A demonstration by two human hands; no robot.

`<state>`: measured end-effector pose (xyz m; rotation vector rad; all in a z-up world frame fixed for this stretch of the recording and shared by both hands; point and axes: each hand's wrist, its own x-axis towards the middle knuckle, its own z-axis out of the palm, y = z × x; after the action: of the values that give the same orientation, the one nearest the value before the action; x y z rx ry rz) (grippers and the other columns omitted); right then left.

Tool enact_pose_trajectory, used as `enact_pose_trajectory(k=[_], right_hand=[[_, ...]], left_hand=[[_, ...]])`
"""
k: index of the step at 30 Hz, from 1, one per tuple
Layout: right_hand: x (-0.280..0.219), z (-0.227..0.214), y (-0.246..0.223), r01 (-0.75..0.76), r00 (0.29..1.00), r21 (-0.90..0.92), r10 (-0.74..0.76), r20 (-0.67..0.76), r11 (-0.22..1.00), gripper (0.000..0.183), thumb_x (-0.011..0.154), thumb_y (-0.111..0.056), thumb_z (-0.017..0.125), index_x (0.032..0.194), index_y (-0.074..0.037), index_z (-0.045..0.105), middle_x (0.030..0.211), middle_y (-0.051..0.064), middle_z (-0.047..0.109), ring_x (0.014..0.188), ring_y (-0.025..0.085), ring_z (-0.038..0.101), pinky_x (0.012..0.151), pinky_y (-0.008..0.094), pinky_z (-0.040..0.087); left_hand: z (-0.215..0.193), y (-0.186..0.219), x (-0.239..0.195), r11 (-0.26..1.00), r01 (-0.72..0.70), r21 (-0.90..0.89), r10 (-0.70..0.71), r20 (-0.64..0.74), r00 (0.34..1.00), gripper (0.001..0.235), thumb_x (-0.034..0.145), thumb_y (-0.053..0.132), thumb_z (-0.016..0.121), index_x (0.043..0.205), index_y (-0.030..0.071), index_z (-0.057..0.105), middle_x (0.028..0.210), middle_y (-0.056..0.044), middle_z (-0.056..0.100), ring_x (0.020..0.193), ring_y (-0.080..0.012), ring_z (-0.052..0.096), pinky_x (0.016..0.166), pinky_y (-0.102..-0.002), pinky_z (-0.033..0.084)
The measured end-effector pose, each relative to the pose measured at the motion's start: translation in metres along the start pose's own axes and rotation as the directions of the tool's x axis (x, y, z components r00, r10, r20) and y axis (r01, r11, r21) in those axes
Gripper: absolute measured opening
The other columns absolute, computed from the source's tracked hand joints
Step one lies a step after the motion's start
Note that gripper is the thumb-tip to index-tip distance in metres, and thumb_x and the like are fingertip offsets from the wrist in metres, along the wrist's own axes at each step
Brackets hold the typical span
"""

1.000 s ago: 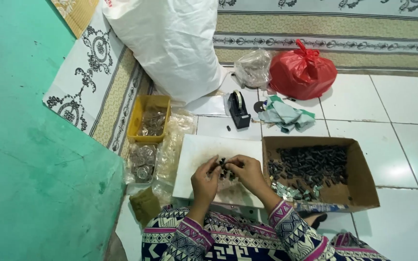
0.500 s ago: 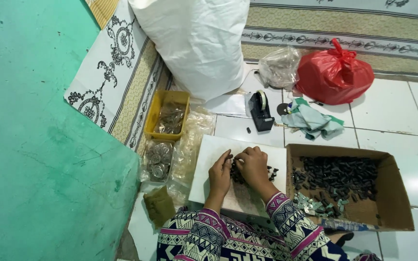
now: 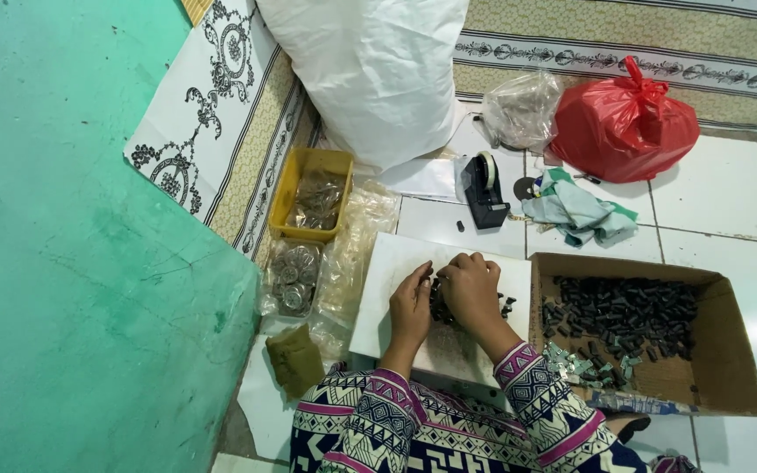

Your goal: A person is seen sitting on the floor, manually assembling small metal pins into a template board and sorting them into small plastic bags.

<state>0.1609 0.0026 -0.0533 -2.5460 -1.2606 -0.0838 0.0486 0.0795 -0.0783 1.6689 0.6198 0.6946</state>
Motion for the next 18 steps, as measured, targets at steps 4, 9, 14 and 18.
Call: enact_pose_trajectory(k=[4, 9, 14, 18], right_hand=[[0.004, -0.018, -0.023, 0.011, 0.999, 0.029, -0.009, -0.050, 1.000, 0.009, 0.090, -0.012, 0.073, 0.091, -0.017, 0.080, 0.088, 0.002, 0.067, 0.098, 0.021, 0.059, 0.101, 0.052, 0.040], [0.011, -0.014, -0.070, 0.078, 0.996, 0.089, -0.072, -0.060, 0.993, 0.009, 0.092, -0.014, 0.072, 0.096, -0.018, 0.078, 0.092, 0.002, 0.069, 0.099, 0.021, 0.061, 0.100, 0.051, 0.043], [0.014, 0.033, -0.122, 0.178, 0.983, 0.086, -0.182, 0.036, 0.980, 0.010, 0.088, -0.014, 0.076, 0.097, -0.017, 0.077, 0.093, 0.002, 0.068, 0.099, 0.022, 0.061, 0.100, 0.053, 0.044], [0.022, 0.090, -0.151, 0.246, 0.964, 0.059, -0.251, 0.093, 0.967, 0.012, 0.094, -0.022, 0.070, 0.104, -0.015, 0.075, 0.097, 0.006, 0.066, 0.103, 0.024, 0.059, 0.099, 0.050, 0.042]], left_hand=[[-0.006, 0.007, 0.001, 1.000, 0.009, -0.018, -0.010, -0.026, 1.000, 0.038, 0.105, 0.011, 0.048, 0.140, 0.007, 0.062, 0.126, -0.021, 0.069, 0.118, -0.0368, 0.066, 0.098, -0.049, 0.054], [-0.049, 0.003, 0.011, 0.977, 0.127, 0.171, -0.052, -0.385, 0.921, 0.045, 0.083, 0.002, 0.074, 0.127, 0.009, 0.071, 0.116, -0.015, 0.075, 0.101, -0.0319, 0.074, 0.088, -0.042, 0.057], [-0.129, -0.045, 0.030, 0.892, 0.407, 0.197, -0.308, -0.394, 0.866, 0.044, 0.087, 0.016, 0.070, 0.131, 0.021, 0.070, 0.123, -0.006, 0.074, 0.112, -0.0238, 0.072, 0.097, -0.039, 0.054], [-0.128, -0.212, 0.061, 0.817, 0.496, 0.294, -0.399, -0.333, 0.854, 0.040, 0.086, 0.006, 0.071, 0.124, 0.018, 0.075, 0.119, -0.008, 0.073, 0.109, -0.0255, 0.071, 0.098, -0.040, 0.054]])
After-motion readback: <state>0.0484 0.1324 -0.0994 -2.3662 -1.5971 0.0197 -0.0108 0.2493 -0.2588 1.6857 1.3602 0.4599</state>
